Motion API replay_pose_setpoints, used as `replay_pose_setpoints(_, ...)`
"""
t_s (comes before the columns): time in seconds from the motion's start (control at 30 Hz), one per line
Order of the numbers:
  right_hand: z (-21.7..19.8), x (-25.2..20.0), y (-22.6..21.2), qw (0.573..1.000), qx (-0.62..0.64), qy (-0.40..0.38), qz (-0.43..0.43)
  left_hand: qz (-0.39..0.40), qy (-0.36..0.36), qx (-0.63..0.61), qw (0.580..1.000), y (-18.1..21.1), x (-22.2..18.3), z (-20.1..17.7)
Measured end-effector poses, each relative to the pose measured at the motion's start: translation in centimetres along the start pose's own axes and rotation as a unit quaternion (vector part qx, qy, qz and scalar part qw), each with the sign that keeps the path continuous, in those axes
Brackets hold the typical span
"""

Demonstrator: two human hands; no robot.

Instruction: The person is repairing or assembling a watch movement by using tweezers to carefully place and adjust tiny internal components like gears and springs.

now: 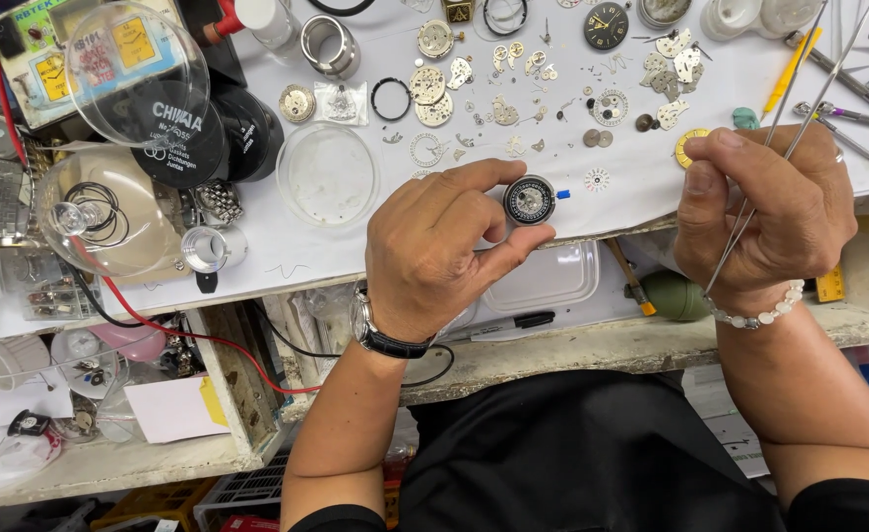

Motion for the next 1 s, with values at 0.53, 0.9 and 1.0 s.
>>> replay_pose_setpoints(0.53, -1.0, -3.0, 2.4, 0.931, 0.224, 0.028, 0.288, -0.006, -0.003, -0.054, 0.999, 0.3, 0.9, -0.5)
replay_pose_setpoints(0.9, -1.1, -2.2, -0.4, 0.948, 0.253, -0.084, 0.172, -0.033, 0.008, -0.053, 0.998, -0.3, 0.3, -0.1)
replay_pose_setpoints(1.0, -0.4, -2.1, -0.8, 0.957, 0.210, -0.126, 0.155, -0.040, 0.001, -0.063, 0.997, -0.4, 0.4, -0.2)
Point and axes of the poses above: each hand's wrist, its own x-axis towards the middle knuckle, its own z-axis out of the palm, y = z × x, the point moved 4 cm from there along x, towards the middle knuckle, and after that the axes turned 15 degrees about z, right-handed, at the moved point
